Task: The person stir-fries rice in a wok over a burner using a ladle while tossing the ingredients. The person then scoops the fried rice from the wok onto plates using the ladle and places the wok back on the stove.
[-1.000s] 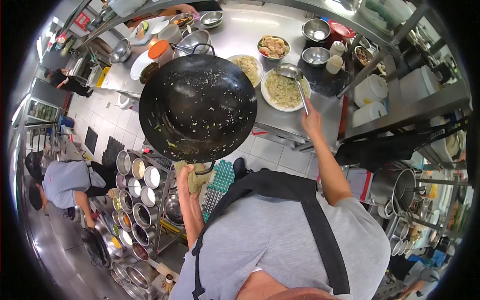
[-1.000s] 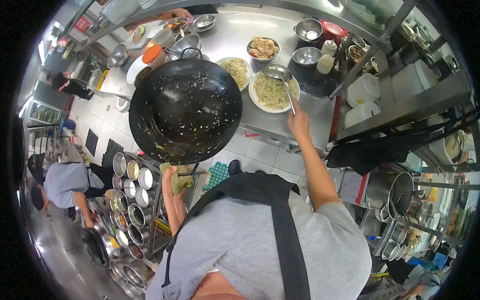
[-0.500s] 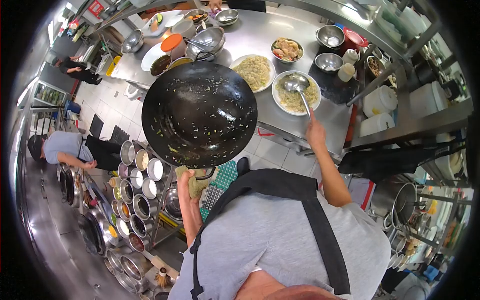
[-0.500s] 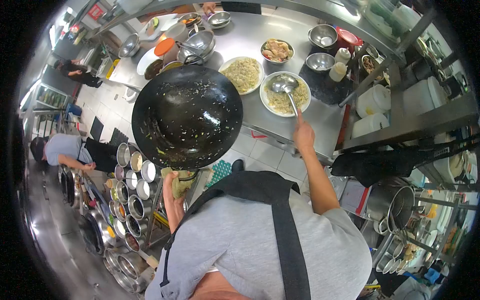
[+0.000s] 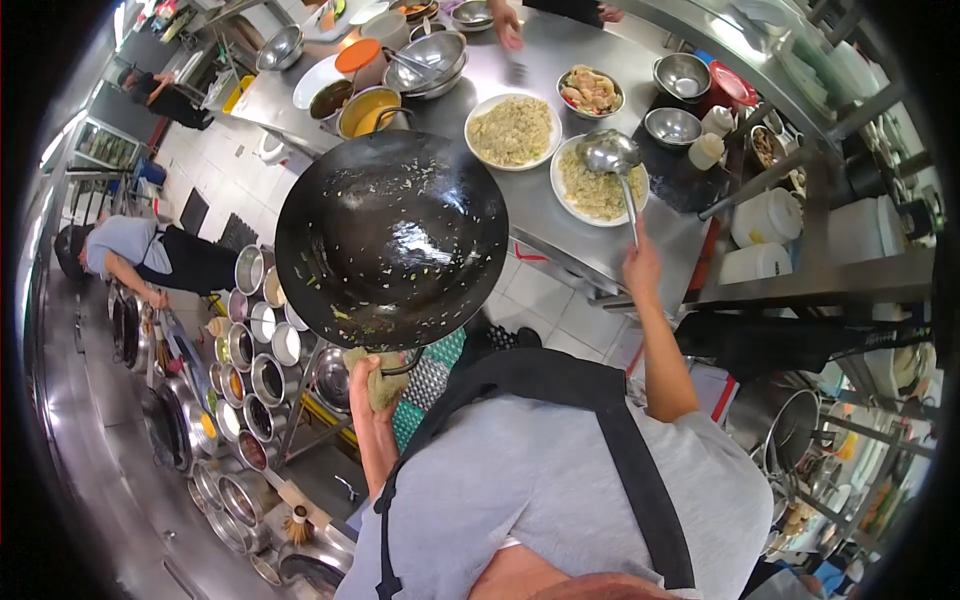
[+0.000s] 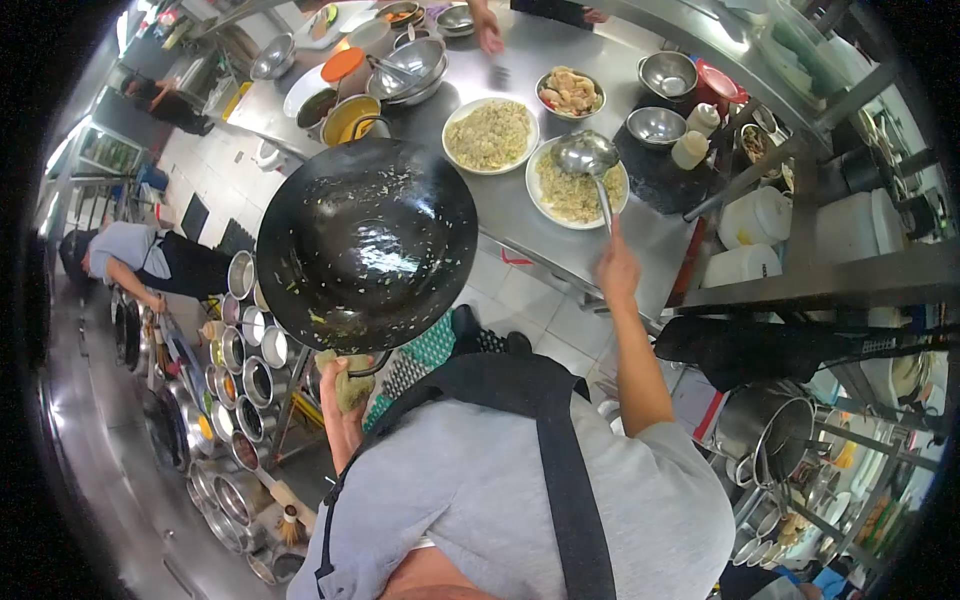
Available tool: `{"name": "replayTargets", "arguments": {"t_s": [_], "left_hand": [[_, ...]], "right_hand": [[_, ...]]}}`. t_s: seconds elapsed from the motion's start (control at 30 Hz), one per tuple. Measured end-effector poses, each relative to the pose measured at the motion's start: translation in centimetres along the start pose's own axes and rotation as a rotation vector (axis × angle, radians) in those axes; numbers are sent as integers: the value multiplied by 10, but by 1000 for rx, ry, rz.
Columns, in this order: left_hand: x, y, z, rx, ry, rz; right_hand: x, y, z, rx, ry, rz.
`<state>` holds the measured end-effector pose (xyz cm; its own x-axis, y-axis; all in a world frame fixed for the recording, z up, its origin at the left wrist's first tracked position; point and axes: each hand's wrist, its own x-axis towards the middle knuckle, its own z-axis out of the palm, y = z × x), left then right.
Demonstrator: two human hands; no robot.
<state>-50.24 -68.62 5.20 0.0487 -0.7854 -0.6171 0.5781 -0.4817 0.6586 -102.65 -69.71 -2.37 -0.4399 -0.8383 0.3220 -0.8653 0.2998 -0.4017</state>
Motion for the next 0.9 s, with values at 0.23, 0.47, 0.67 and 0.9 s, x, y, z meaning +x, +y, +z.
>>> {"name": "replayTargets", "arguments": {"t_s": [0.23,0.47,0.67,0.9], "left_hand": [[-30,-9,-53,-157,98,-77],[-93,-19,-137,-277,138,-34],[-199,-38,-261,-399,250,95],[-318,-102,-355,-551,742,397]], "right_hand": [[-35,-71,-63,266,-109,-216],[-125,-209,-33,344,-740,-655],[-187,-361,22,824,-842,-911],[-289,-526,26,682,-1395,-1077]]}}
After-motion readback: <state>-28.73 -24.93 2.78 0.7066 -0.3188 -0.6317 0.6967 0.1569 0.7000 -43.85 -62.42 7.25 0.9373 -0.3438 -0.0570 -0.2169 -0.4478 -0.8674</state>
